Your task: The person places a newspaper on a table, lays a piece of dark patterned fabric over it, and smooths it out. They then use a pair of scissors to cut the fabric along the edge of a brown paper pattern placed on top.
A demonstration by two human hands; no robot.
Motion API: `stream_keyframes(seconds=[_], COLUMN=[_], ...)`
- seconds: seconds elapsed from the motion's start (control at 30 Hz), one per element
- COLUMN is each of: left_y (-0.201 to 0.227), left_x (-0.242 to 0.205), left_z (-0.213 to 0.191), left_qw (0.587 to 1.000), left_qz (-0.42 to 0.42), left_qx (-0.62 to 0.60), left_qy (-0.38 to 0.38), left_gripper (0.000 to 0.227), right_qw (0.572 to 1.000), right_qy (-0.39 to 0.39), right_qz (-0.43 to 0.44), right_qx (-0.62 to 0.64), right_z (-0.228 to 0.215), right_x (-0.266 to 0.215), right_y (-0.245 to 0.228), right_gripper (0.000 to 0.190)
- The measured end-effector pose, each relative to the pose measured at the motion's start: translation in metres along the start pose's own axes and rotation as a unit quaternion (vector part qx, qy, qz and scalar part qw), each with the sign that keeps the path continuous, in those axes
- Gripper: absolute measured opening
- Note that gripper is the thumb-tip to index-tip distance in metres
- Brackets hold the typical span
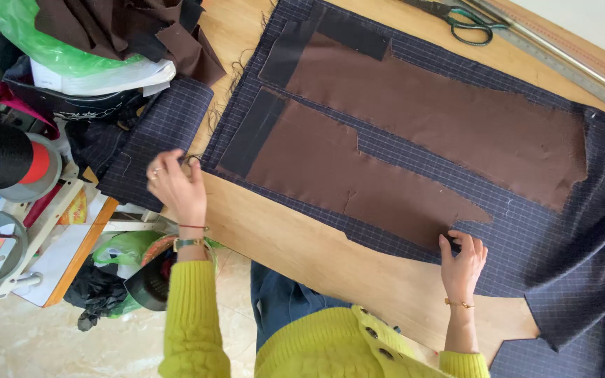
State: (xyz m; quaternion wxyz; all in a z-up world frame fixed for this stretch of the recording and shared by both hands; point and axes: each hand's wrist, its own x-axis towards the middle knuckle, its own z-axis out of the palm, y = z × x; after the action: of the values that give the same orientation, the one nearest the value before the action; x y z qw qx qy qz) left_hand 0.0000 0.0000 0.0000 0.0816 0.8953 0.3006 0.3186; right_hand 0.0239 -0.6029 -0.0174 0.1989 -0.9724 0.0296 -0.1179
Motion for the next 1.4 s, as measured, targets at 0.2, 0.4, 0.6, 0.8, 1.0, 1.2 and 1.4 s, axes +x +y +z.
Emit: stream_keyframes(seconds=[0.2,0.4,0.6,0.8,1.0,1.2,1.4], left_y=[-0.073,-0.106,-0.13,-0.108,-0.058,-0.003,0.036], left_x=[0.029,0.059,0.082,0.089,0.103,0.082,0.005], left_z=[0.031,0.037,0.049,0.014,-0.081,-0.174,-0.21], left_qw=[0.995,0.988,0.977,0.963,0.943,0.927,0.915], left_qz=[0.011,0.051,0.057,0.003,-0.01,-0.046,-0.048], left_qx=[0.1,0.148,0.027,0.019,-0.113,-0.233,-0.166], left_qy=[0.021,-0.005,-0.206,-0.27,-0.313,-0.289,-0.365], left_gripper=[0.077,0.064,0.035,0.026,0.035,0.029,0.042], right_qw=[1.0,1.0,1.0,0.999,0.986,0.946,0.789], right_qy=[0.0,0.005,0.003,0.028,-0.015,-0.18,-0.358], right_qz=[-0.001,0.003,0.018,-0.007,-0.127,-0.116,-0.124], right_qx=[0.006,0.013,0.014,0.044,0.107,0.243,0.484], right_z=[-0.003,-0.006,-0.007,-0.014,-0.028,-0.026,-0.013], right_x=[-0.005,-0.011,-0.015,-0.016,-0.017,-0.038,-0.066], right_y=[-0.003,-0.012,-0.018,-0.057,-0.133,-0.204,-0.246], right_gripper=[0.022,0.023,0.023,0.026,0.022,0.031,0.048])
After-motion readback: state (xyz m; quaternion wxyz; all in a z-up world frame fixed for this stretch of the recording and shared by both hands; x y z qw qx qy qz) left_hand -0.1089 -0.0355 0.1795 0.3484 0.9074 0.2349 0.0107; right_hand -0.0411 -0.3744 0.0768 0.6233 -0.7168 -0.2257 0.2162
